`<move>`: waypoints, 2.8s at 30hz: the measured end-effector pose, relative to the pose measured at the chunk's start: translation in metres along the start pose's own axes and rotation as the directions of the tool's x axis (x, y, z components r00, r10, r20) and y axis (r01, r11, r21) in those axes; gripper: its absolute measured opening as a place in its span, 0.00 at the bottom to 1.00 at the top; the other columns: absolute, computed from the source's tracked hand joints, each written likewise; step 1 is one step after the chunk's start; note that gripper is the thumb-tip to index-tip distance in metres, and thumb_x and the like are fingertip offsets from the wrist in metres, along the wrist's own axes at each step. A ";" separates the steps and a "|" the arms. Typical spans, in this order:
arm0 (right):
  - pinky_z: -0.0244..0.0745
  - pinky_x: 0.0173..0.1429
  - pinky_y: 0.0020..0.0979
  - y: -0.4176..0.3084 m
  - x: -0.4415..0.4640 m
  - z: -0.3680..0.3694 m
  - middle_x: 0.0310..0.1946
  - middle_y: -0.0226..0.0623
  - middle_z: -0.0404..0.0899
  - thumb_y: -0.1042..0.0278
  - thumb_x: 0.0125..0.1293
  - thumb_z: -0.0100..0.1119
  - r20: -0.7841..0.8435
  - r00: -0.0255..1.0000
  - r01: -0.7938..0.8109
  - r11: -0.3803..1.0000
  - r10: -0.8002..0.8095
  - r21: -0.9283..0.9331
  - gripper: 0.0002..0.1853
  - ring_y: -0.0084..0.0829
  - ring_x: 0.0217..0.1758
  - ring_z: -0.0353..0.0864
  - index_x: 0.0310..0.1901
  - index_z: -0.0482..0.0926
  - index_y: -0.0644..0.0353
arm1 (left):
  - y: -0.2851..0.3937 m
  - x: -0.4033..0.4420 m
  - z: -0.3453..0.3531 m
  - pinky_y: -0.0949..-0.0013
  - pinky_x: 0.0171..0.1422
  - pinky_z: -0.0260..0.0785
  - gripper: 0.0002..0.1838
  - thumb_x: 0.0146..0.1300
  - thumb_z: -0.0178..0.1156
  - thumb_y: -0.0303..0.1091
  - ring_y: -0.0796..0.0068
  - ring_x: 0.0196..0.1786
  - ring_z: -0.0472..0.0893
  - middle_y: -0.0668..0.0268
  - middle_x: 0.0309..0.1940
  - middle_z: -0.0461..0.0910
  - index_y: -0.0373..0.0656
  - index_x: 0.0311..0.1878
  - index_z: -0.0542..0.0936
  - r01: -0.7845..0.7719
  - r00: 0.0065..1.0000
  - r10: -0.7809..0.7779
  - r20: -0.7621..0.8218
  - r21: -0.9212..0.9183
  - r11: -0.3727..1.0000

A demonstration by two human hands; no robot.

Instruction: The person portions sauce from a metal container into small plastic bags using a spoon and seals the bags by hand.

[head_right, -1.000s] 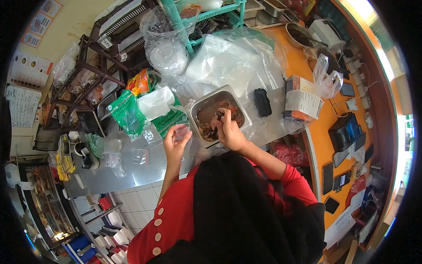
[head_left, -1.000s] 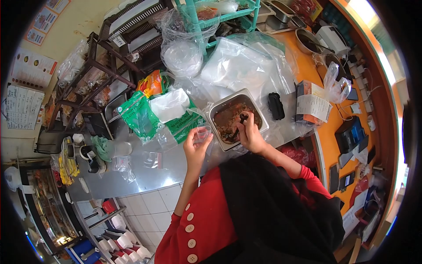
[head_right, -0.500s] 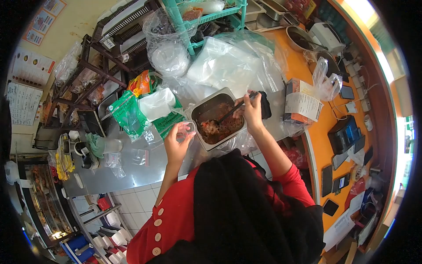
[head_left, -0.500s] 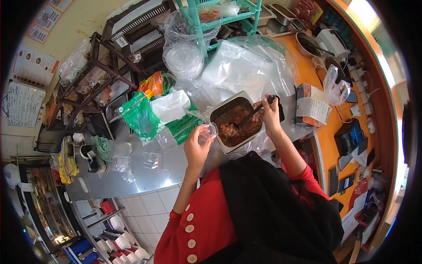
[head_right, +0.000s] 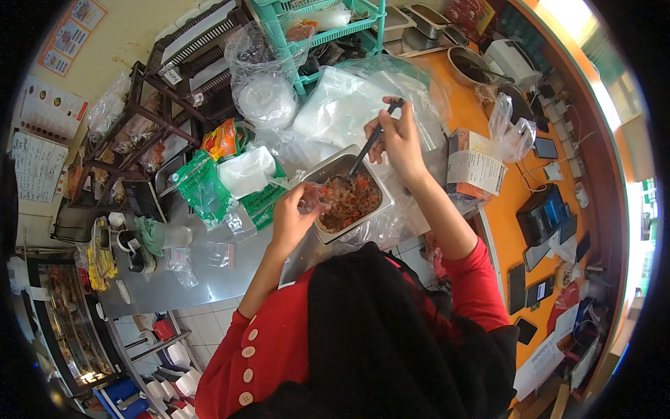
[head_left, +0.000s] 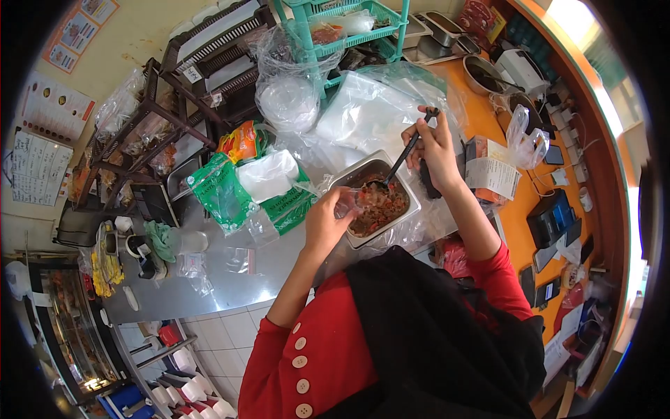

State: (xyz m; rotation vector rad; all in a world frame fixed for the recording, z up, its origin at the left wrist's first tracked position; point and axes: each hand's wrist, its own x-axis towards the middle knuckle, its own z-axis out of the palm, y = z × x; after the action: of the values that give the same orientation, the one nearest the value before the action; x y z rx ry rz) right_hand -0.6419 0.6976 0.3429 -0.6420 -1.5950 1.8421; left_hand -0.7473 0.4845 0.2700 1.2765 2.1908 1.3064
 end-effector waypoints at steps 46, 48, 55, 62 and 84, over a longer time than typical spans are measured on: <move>0.54 0.63 0.45 0.044 -0.076 0.025 0.58 0.39 0.69 0.68 0.47 0.72 0.053 0.817 0.360 0.436 -0.575 -0.825 0.23 0.47 0.62 0.63 0.49 0.79 0.50 | 0.016 -0.013 -0.011 0.74 0.41 0.76 0.21 0.47 0.73 0.24 0.74 0.41 0.82 0.63 0.41 0.81 0.37 0.46 0.77 -0.106 0.926 0.014 -0.377 -0.225 0.969; 0.50 0.64 0.45 0.020 -0.082 0.045 0.60 0.37 0.67 0.66 0.44 0.72 0.260 0.785 0.530 0.392 -0.563 -0.752 0.19 0.46 0.64 0.60 0.42 0.83 0.46 | 0.015 -0.017 -0.012 0.73 0.41 0.74 0.21 0.47 0.73 0.26 0.72 0.39 0.82 0.63 0.38 0.81 0.38 0.45 0.77 -0.102 0.913 0.007 -0.408 -0.212 0.972; 0.47 0.58 0.43 0.015 -0.073 0.109 0.58 0.33 0.69 0.72 0.43 0.67 0.542 0.647 0.758 0.376 -0.536 -0.533 0.11 0.41 0.62 0.62 0.33 0.81 0.49 | 0.005 -0.037 -0.039 0.70 0.43 0.72 0.21 0.45 0.73 0.25 0.72 0.36 0.79 0.63 0.37 0.80 0.38 0.45 0.78 -0.087 0.863 -0.040 -0.504 -0.226 0.970; 0.46 0.57 0.44 0.022 -0.070 0.183 0.53 0.30 0.70 0.70 0.42 0.65 0.625 0.448 0.867 0.142 -0.639 -0.477 0.14 0.37 0.63 0.62 0.33 0.76 0.48 | -0.042 -0.066 -0.087 0.65 0.58 0.69 0.43 0.40 0.79 0.36 0.60 0.52 0.77 0.57 0.50 0.76 0.40 0.60 0.68 -0.004 0.838 -0.053 -0.543 -0.102 0.995; 0.68 0.49 0.27 0.087 -0.095 0.407 0.33 0.38 0.82 0.80 0.56 0.67 0.527 0.829 0.224 0.974 -0.187 -0.007 0.03 0.27 0.38 0.78 0.33 0.83 0.64 | -0.103 -0.156 -0.276 0.72 0.49 0.74 0.09 0.59 0.64 0.20 0.74 0.44 0.79 0.59 0.41 0.80 0.33 0.43 0.81 -0.149 0.705 -0.403 -0.583 -0.678 0.720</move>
State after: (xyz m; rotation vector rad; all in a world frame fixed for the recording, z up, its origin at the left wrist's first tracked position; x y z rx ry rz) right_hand -0.8746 0.3406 0.3180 0.0330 -1.9878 1.8989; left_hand -0.8866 0.1836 0.3084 0.2917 1.7408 2.5204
